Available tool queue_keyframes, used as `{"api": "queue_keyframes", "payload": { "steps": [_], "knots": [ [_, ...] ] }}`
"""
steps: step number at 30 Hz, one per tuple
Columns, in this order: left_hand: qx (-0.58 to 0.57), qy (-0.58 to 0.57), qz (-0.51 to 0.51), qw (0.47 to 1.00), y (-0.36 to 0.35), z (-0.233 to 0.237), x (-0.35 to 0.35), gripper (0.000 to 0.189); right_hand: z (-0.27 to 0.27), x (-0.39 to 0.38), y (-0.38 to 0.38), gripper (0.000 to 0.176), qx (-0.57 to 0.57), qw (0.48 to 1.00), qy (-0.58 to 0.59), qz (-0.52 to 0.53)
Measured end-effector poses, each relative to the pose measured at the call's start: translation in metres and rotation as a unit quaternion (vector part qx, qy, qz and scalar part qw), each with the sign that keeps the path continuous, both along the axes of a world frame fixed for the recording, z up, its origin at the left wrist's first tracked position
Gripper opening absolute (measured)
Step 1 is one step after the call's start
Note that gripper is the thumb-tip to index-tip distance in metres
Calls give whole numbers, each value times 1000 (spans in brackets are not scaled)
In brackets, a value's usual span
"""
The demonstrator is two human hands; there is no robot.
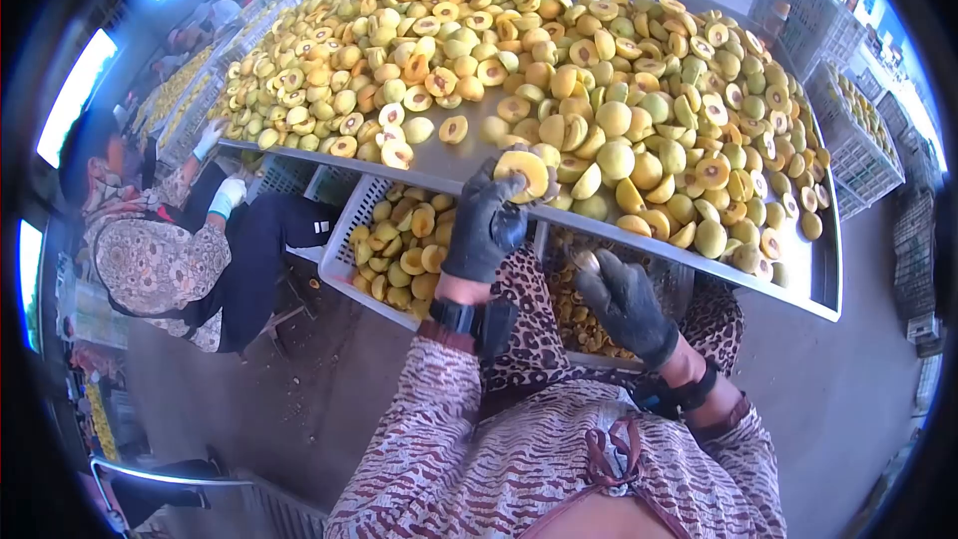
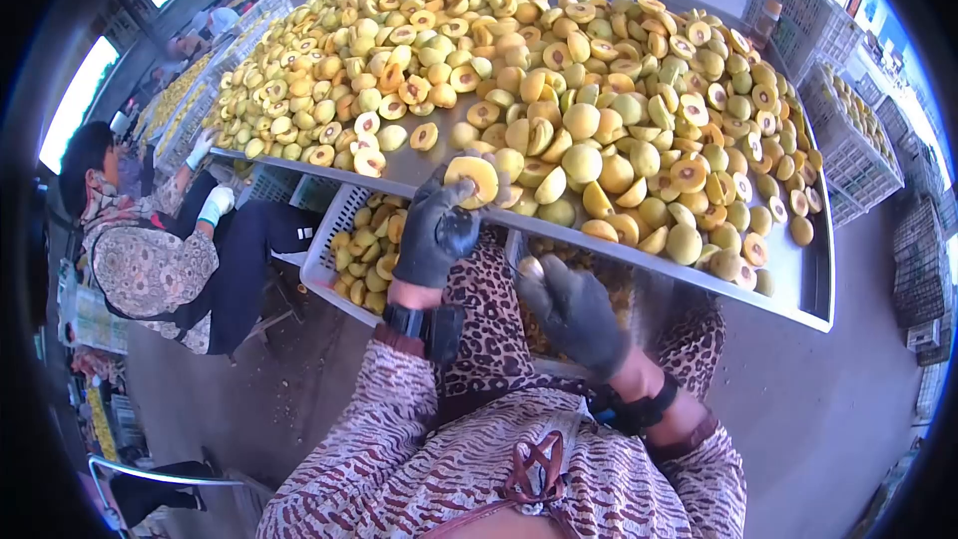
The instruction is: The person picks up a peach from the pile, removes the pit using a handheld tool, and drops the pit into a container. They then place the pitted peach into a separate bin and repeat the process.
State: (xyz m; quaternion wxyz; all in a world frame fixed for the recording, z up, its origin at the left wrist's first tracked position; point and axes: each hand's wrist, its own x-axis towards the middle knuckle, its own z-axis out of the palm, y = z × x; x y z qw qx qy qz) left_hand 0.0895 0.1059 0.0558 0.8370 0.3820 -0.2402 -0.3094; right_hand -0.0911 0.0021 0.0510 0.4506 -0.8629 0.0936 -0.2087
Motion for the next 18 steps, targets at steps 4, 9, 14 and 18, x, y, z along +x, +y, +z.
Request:
{"api": "queue_keyframes", "payload": {
  "steps": [4, 9, 14, 18],
  "knots": [
    [-42, 67, -35, 996, 14, 4, -41, 49, -6, 24, 0, 21, -33, 998, -22, -38],
    [-24, -26, 11, 999, 9, -13, -46, 48, -5, 14, -1, 25, -53, 996, 64, -43],
    [-7, -43, 31, 999, -1, -17, -60, 49, -3, 18, 0, 25, -57, 996, 12, -71],
    [-24, 24, 65, 997, -12, -19, -70, 51, -9, 24, 3, 25, -47, 997, 17, -64]
  ]
}}
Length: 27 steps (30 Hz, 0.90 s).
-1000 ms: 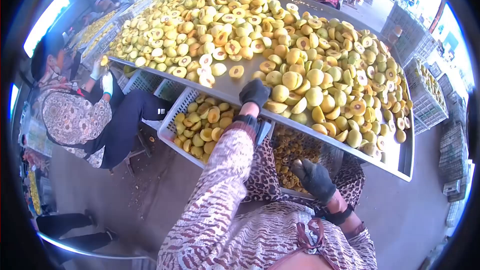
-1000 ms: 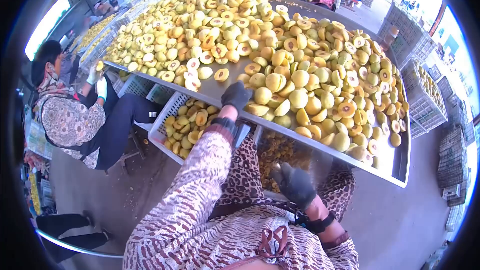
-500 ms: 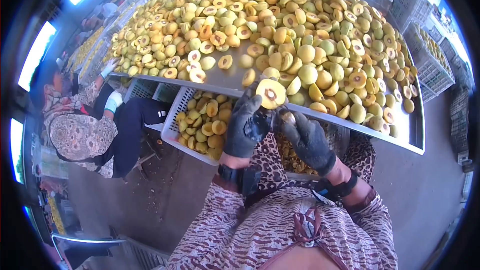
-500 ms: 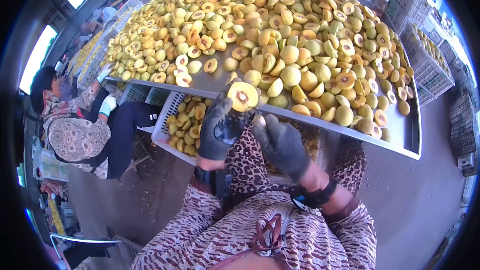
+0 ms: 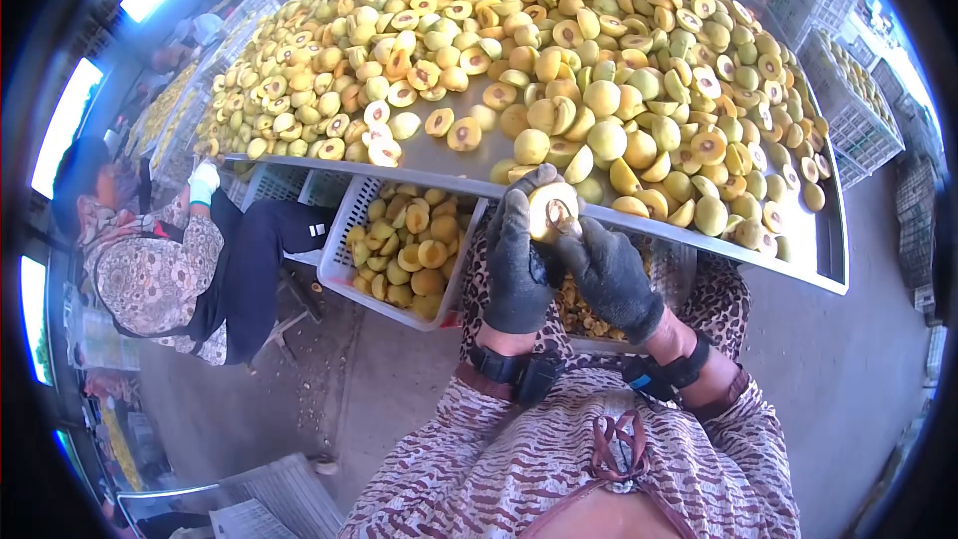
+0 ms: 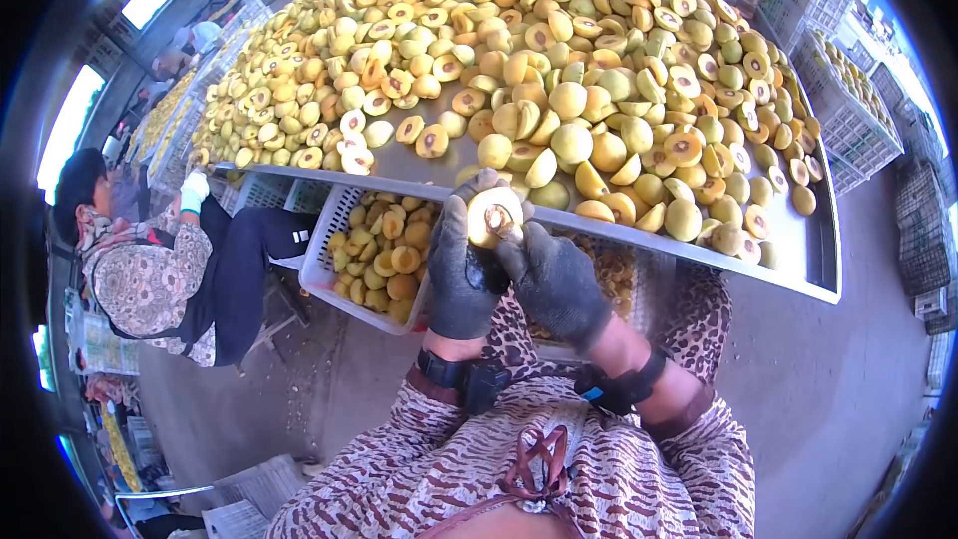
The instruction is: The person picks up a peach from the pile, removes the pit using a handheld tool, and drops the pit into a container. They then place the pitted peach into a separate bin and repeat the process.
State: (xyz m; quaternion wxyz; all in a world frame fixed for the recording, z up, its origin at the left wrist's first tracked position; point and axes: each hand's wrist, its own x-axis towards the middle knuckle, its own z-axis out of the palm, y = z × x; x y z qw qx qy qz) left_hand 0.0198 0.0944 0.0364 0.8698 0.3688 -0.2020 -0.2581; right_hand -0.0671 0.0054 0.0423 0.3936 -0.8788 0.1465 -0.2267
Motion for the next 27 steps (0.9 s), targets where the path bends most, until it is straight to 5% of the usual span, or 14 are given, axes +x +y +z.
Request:
{"api": "queue_keyframes", "payload": {
  "steps": [8, 11, 12, 13, 15, 18, 22, 27],
  "knots": [
    [-6, 80, -8, 997, -7, -4, -1, 48, -9, -10, 8, 25, -30, 999, -30, -20],
    [-73, 42, -101, 991, -10, 9, -1, 48, -14, -6, -5, 27, 78, 989, -122, -11],
    [-52, 20, -72, 996, -10, 19, -6, 50, -7, -10, -14, 29, 327, 943, -55, 7],
    [-30, -2, -42, 999, -10, 26, -11, 52, 4, -13, -18, 31, 554, 832, 15, 25],
    [-39, -18, -86, 995, -2, 25, -11, 56, 12, -16, -17, 37, 521, 853, 26, 16],
    [31, 89, -107, 990, 3, -8, -4, 62, -8, -27, -17, 35, 138, 990, 28, 9],
    [95, 101, -92, 986, 4, -21, 0, 65, 3, -39, -14, 20, 32, 993, 111, 33],
    [123, 183, -140, 965, 1, -31, 7, 56, 12, -34, -15, 26, -88, 992, 82, 24]
  ]
}}
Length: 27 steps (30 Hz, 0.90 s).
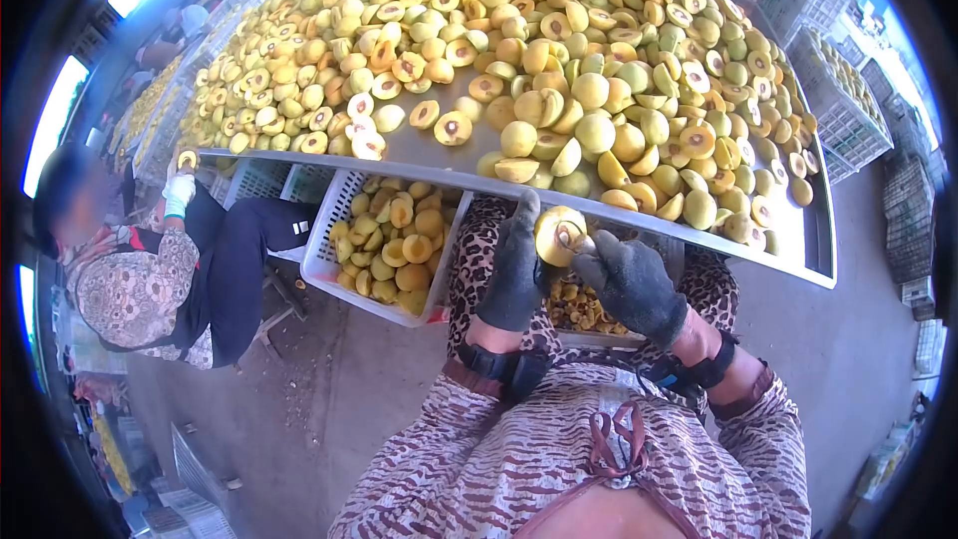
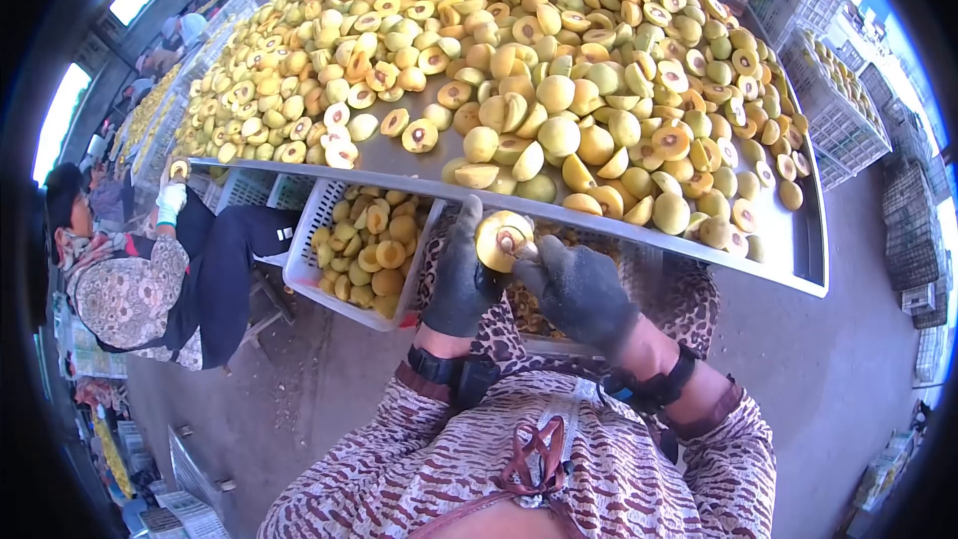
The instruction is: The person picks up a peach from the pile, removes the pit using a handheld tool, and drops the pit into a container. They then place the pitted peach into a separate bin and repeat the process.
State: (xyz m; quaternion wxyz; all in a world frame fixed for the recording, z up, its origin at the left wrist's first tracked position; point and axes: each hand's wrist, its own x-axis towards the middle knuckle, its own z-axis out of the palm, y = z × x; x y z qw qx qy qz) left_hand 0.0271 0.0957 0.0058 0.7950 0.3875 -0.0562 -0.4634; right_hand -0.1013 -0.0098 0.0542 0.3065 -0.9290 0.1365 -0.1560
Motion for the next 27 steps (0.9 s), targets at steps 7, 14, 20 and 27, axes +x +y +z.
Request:
{"api": "queue_keyframes", "payload": {
  "steps": [7, 14, 20, 27],
  "knots": [
    [4, 31, 44, 999, 3, 6, -11, 36, -4, -6, -3, 31, 32, 997, 65, 38],
    [33, 37, 31, 998, 0, -13, -23, 35, -7, -19, -23, 31, 170, 961, 167, 142],
    [96, -96, -9, 991, 4, -12, -26, 37, -26, -35, -8, 30, 235, 964, 60, 105],
    [67, -251, -8, 966, -6, 23, -7, 59, -2, -28, -3, 39, 600, 792, 84, 75]
  ]
}}
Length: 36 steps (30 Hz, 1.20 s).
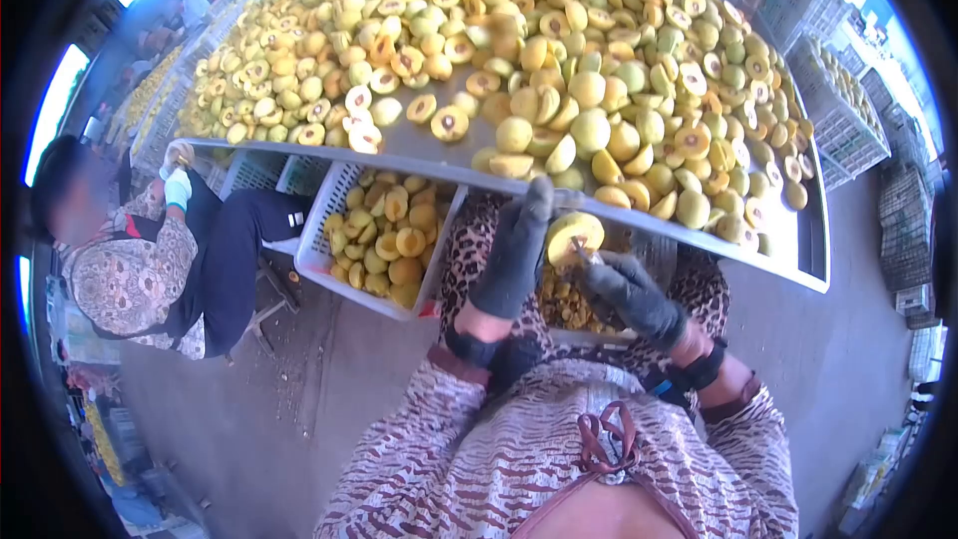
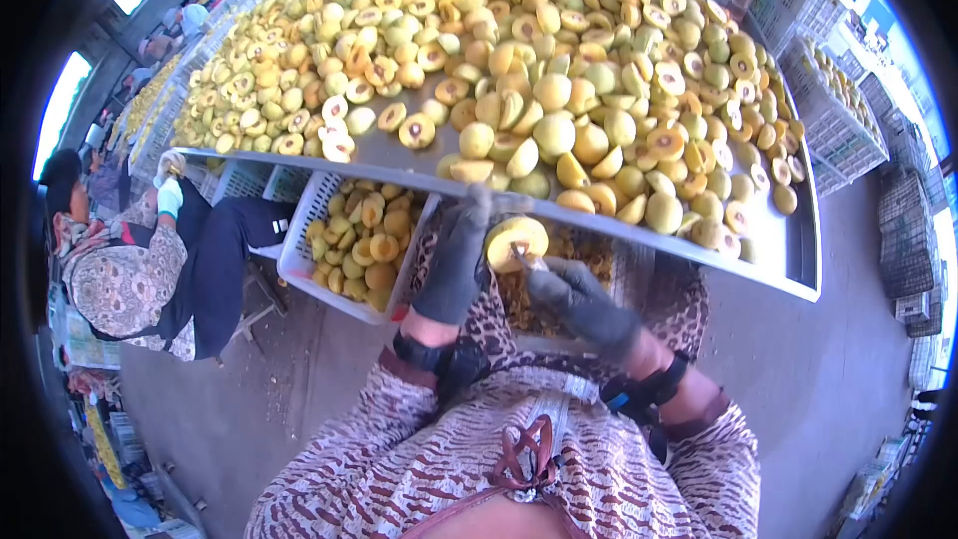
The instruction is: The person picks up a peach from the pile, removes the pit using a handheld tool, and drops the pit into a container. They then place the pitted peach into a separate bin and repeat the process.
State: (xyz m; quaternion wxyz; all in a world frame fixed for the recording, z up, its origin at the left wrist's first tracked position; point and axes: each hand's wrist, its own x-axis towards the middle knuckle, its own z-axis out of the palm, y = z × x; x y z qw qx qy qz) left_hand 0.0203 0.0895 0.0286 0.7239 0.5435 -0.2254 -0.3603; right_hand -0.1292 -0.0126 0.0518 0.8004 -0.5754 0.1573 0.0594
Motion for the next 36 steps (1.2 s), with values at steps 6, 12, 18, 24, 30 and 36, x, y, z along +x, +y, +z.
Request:
{"api": "queue_keyframes", "payload": {
  "steps": [6, 12, 18, 24, 30, 36],
  "knots": [
    [-225, 59, 125, 964, -2, 18, -22, 44, -64, 36, 8, 32, -334, 906, -242, -94],
    [-288, -3, 32, 957, -13, 65, -10, 46, -29, 42, 10, 25, -325, 891, -292, -126],
    [-310, -36, -59, 948, -12, 59, -12, 48, -21, 23, 2, 56, -200, 932, -302, -24],
    [-279, -74, -26, 957, 9, 54, -9, 46, -15, 20, -1, 68, -61, 983, -142, 95],
    [-266, 106, 8, 958, 28, 30, 5, 47, -14, 52, 13, 51, -314, 889, -321, 88],
    [-330, 305, -34, 893, 52, -12, 38, 59, -34, 53, 24, 44, -351, 894, -246, 132]
  ]
}}
